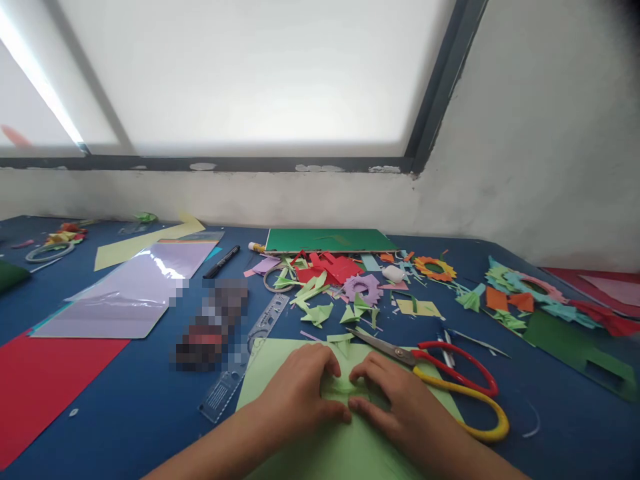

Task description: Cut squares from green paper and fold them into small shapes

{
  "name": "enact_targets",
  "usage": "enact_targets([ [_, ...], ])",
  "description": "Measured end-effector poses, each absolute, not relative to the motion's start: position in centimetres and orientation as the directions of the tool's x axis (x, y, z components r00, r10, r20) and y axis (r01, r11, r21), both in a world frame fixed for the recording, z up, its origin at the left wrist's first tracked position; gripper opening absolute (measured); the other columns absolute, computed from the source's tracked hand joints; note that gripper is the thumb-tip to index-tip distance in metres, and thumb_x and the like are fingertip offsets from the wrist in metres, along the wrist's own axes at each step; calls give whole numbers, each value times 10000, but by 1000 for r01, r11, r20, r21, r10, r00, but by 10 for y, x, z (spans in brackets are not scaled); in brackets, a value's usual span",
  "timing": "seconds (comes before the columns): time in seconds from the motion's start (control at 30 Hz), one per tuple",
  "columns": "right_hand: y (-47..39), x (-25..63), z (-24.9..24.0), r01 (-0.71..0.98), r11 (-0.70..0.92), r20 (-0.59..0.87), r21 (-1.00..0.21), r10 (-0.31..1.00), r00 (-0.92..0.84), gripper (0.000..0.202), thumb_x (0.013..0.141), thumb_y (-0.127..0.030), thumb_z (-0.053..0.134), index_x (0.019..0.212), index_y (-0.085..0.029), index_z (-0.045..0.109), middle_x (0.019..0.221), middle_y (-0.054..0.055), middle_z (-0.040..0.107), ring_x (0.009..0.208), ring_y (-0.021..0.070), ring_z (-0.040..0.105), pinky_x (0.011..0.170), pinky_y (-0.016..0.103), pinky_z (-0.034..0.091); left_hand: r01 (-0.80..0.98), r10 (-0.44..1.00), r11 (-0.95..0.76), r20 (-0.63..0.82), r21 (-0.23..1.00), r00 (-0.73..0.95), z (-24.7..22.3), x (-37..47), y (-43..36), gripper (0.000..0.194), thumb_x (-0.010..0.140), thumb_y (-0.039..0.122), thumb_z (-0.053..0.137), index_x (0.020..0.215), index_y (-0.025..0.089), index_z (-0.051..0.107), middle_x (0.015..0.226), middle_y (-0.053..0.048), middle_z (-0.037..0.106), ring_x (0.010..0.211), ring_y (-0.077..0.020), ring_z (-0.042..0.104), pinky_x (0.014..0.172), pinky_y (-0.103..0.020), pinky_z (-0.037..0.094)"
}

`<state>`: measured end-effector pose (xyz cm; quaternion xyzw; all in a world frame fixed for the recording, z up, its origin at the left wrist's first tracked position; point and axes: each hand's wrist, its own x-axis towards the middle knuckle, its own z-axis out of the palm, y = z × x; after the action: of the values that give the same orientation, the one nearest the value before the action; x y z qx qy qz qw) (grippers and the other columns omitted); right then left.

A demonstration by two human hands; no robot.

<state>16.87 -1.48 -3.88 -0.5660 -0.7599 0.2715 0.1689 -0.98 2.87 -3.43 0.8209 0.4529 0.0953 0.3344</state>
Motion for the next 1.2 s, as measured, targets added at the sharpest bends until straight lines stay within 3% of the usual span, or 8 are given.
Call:
enact_targets([
  [0.07, -14, 168, -39, 762, 214, -41, -612, 953, -300, 95, 785, -178, 581, 878, -194, 572, 907, 34, 577, 828, 189, 554, 715, 288, 410, 671, 791, -341, -186, 659, 584, -35, -10, 26, 309, 648, 252, 718, 894, 182, 544, 835, 17, 572, 791, -166, 513, 656, -239, 373],
  [0.2, -14, 169, -39, 746, 203, -34, -635, 957, -289, 77, 771, -172, 585, 842, -200, 574, 888, 21, 579, 808, 178, 553, 696, 270, 406, 705, 814, -299, -214, 644, 540, -33, -10, 23, 423, 650, 214, 705, 1030, 193, 522, 866, 10, 588, 787, -170, 526, 670, -250, 377],
  [0.33, -15, 169, -40, 737, 197, -32, -647, 958, -285, 60, 776, -193, 585, 834, -201, 571, 882, 22, 578, 803, 178, 551, 688, 265, 403, 751, 819, -360, -199, 553, 539, -29, -10, 23, 197, 652, 263, 719, 791, 182, 604, 841, -6, 582, 813, -195, 530, 664, -259, 365],
  [0.47, -15, 169, -41, 727, 208, -23, -655, 955, -294, 64, 764, -173, 589, 822, -192, 569, 875, 21, 572, 813, 176, 546, 700, 265, 398, 740, 820, -360, -186, 568, 541, -30, -10, 21, 158, 658, 213, 699, 785, 191, 608, 838, 3, 580, 821, -188, 536, 661, -250, 363],
  [0.77, -14, 171, -44, 652, 249, 28, -716, 943, -330, 149, 698, -58, 503, 756, -188, 548, 829, 21, 574, 782, 170, 540, 660, 252, 396, 675, 816, -365, -128, 642, 563, -35, -15, 19, 227, 630, 45, 526, 787, 202, 574, 836, 27, 573, 702, -128, 542, 603, -210, 356],
  [0.93, -14, 174, -48, 537, 219, 55, -815, 951, -304, 183, 669, -64, 451, 770, -185, 546, 784, 18, 583, 691, 155, 545, 600, 240, 409, 667, 851, -247, -172, 703, 496, -32, -15, 20, 154, 662, 111, 540, 778, 205, 580, 721, 37, 585, 629, -129, 529, 563, -210, 347],
  [1.1, -13, 177, -48, 465, 279, 173, -840, 950, -259, 95, 729, -133, 483, 756, -186, 557, 738, 19, 593, 691, 160, 563, 625, 243, 444, 520, 860, -173, -129, 836, 493, -35, -14, 21, 55, 721, 221, 601, 764, 193, 580, 797, 11, 614, 750, -151, 553, 639, -226, 398],
  [1.2, -14, 177, -52, 426, 314, 231, -849, 944, -235, 58, 797, -203, 515, 750, -194, 549, 727, 17, 586, 688, 159, 573, 635, 244, 459, 361, 884, -96, -87, 928, 459, -38, -12, 21, 234, 697, 170, 619, 917, 197, 543, 968, -16, 585, 865, -157, 545, 701, -231, 425],
])
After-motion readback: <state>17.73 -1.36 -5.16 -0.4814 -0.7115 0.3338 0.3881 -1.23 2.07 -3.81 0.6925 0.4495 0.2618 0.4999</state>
